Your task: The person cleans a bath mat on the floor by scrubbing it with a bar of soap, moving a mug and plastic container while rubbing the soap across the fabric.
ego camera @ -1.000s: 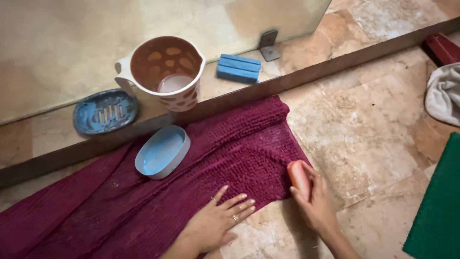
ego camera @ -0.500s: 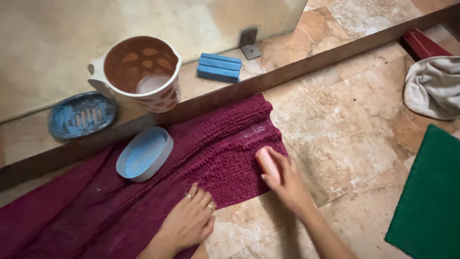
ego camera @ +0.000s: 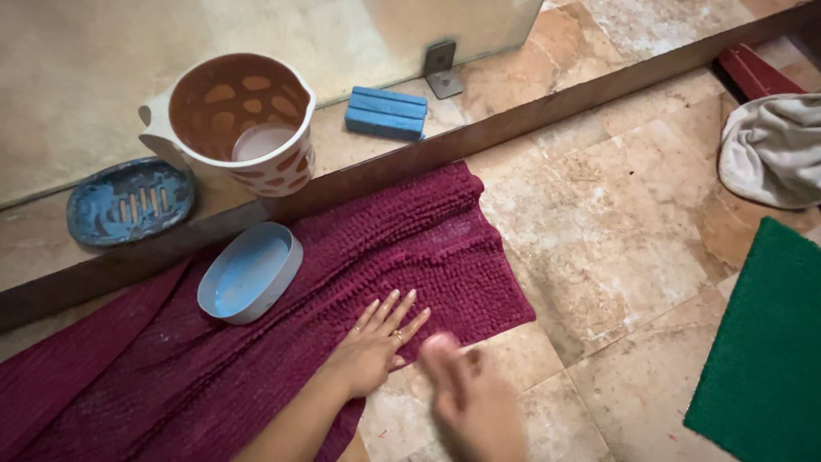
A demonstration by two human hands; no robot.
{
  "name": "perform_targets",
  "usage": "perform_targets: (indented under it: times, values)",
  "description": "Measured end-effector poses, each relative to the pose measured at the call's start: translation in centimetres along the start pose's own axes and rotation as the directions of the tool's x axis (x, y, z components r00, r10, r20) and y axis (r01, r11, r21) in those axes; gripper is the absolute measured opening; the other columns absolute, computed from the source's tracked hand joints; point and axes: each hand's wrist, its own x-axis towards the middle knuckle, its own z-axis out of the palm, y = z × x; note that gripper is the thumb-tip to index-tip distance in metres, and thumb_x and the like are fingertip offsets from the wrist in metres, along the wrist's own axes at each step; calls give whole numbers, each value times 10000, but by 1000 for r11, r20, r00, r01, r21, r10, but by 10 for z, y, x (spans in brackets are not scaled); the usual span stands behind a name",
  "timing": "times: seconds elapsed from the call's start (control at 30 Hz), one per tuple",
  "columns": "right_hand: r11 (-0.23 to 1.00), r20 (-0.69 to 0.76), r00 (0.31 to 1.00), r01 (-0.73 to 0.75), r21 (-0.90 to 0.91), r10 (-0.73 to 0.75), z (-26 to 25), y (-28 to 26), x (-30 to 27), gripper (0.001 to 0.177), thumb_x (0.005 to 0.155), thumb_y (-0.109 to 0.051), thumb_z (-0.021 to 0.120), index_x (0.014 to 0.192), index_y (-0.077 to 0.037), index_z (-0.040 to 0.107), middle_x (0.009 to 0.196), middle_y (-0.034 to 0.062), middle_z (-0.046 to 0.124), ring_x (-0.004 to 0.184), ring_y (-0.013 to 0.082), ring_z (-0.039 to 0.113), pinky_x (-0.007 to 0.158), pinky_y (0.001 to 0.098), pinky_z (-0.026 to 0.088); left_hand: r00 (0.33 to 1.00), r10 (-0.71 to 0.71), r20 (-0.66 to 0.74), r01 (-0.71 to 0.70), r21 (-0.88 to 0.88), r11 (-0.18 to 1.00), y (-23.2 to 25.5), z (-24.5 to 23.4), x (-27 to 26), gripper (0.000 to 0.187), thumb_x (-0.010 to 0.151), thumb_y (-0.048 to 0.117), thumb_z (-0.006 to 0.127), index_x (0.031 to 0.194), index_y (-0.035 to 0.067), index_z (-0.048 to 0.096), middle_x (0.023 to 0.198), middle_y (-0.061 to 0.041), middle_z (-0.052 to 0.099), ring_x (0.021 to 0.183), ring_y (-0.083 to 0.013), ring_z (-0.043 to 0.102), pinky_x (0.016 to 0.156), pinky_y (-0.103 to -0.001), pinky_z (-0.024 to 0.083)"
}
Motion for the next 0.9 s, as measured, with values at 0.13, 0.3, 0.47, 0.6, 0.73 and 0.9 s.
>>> perform_targets:
  times: [0.13, 0.3, 0.47, 0.6, 0.73, 0.9]
  values:
    - [993, -173, 982, 60, -104, -77, -65, 25, 26, 699, 752, -302, 693, 1435, -249, 552, 1205, 241, 599, 924, 456, 662, 736, 524, 560, 996, -65, 61, 63, 30, 998, 6, -7, -1, 891, 971, 229, 611, 1637, 353, 31, 1738, -7, -102, 1594, -228, -93, 1270, -441, -10]
    - [953, -68, 951, -298, 59, 302, -9, -29, 3, 425, 912, -494, 615, 1270, -268, 660, 1203, 96, 677, 1062, 357, 707, 947, 468, 563, 991, -102, 83, 97, 61, 993, 9, -6, 1, 910, 973, 231, 621, 1635, 370, 13, 1729, -24, -137, 1592, -237, -122, 1276, -447, -23]
    - [974, -11, 985, -171, 150, 175, -26, -17, 14, 547, 891, -492, 600, 1341, -182, 638, 1140, 164, 667, 996, 338, 700, 891, 464, 552, 998, -53, 36, 52, 35, 998, 0, -2, 1, 906, 965, 248, 640, 1629, 369, 35, 1730, -16, -109, 1592, -244, -95, 1277, -454, -1]
    - [939, -38, 946, -324, -115, 322, -76, 24, 37, 617, 887, -457, 522, 1456, -219, 526, 1253, 194, 556, 995, 326, 678, 870, 459, 574, 994, -79, 71, 76, 41, 996, 5, -1, -2, 914, 967, 231, 632, 1637, 368, 27, 1731, -19, -129, 1594, -245, -104, 1273, -447, 5]
    - [933, -132, 923, -358, 43, 361, -39, 6, 17, 542, 1002, -567, 475, 1306, -160, 662, 1224, 217, 634, 1118, 414, 649, 965, 514, 519, 995, -92, 41, 87, 110, 990, 9, -7, 1, 900, 979, 241, 617, 1641, 363, 20, 1727, -36, -121, 1586, -255, -91, 1272, -462, -8]
    - [992, -94, 987, 126, -15, -127, -13, -2, 12, 526, 816, -384, 612, 1331, -285, 639, 1199, 139, 629, 987, 372, 698, 822, 478, 581, 990, -115, 81, 109, 75, 991, 9, -5, 0, 867, 981, 285, 599, 1626, 373, 26, 1724, -35, -110, 1588, -249, -93, 1278, -455, -16]
